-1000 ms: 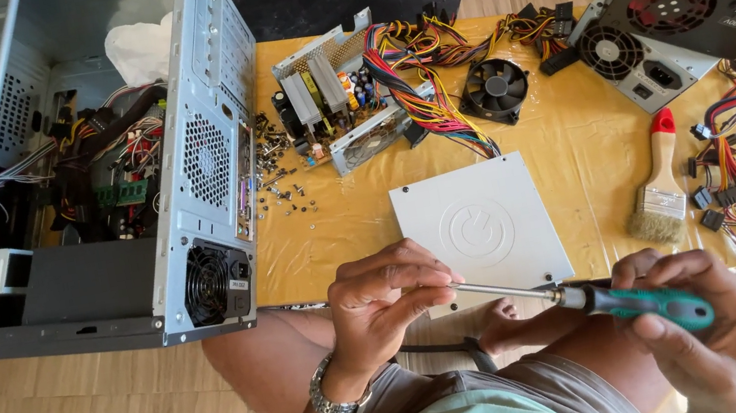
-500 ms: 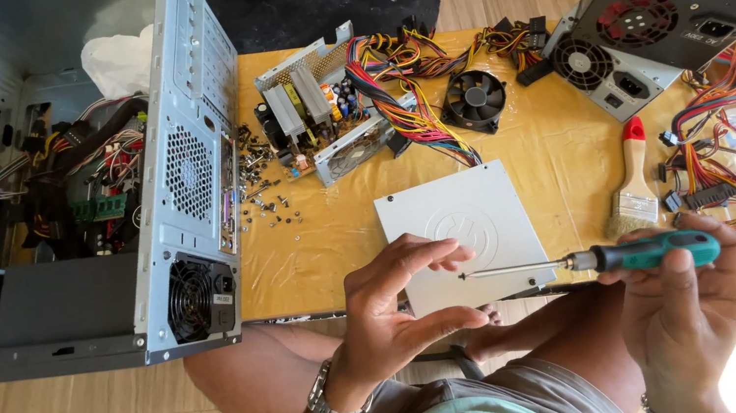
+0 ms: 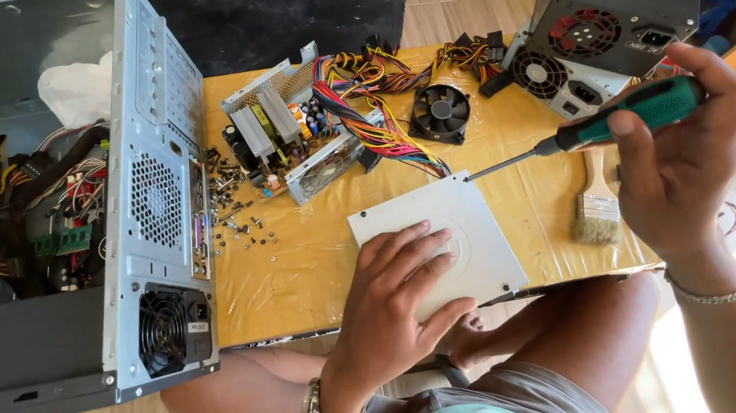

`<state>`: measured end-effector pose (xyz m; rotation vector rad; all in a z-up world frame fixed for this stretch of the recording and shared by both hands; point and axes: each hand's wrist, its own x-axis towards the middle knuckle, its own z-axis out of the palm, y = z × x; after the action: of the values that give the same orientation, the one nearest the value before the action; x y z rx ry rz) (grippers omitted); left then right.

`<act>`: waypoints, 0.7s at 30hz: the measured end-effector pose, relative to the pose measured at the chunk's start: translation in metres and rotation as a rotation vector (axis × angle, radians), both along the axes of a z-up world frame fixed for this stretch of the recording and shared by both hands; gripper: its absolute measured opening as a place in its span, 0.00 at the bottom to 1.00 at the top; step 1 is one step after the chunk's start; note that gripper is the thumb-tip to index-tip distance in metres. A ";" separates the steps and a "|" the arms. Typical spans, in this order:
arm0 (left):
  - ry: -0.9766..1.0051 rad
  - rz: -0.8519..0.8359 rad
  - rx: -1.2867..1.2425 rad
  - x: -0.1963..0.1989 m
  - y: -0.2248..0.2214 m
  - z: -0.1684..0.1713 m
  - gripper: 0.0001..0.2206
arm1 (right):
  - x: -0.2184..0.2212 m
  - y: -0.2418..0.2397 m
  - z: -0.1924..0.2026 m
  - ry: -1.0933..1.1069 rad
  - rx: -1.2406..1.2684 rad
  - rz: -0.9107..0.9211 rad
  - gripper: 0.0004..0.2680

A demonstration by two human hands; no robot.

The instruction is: Unscrewing a computer power supply unit, cleaning the internal fan with a brush, and reassembling the casing.

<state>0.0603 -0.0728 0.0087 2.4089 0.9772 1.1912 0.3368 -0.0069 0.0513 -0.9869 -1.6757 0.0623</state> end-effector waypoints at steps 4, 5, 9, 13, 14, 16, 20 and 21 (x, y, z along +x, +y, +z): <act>-0.007 0.011 0.002 0.000 0.000 0.000 0.16 | -0.005 0.008 0.006 -0.108 0.010 -0.017 0.16; -0.006 0.010 0.003 0.000 0.000 0.000 0.15 | -0.005 0.010 0.005 -0.128 0.023 -0.015 0.17; -0.003 0.012 0.003 0.000 0.000 0.001 0.15 | -0.007 0.012 0.005 -0.161 -0.016 -0.009 0.16; -0.006 0.013 0.008 0.000 0.000 0.000 0.15 | -0.010 0.016 0.007 -0.168 -0.028 -0.037 0.17; -0.002 0.013 -0.002 -0.001 0.000 0.000 0.15 | -0.011 0.017 0.010 -0.170 -0.025 0.009 0.17; 0.003 0.012 -0.012 0.000 0.001 -0.001 0.15 | -0.018 0.021 0.022 -0.172 -0.022 0.055 0.18; 0.058 0.001 -0.056 0.000 0.011 0.000 0.15 | -0.039 0.032 0.045 -0.237 -0.058 0.320 0.19; 0.092 0.005 -0.081 0.001 0.016 0.001 0.15 | -0.044 0.037 0.048 -0.193 -0.105 0.440 0.19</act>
<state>0.0608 -0.0572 0.0096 2.4178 1.0380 1.0301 0.2925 0.0304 0.0995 -0.6999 -2.0621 0.3590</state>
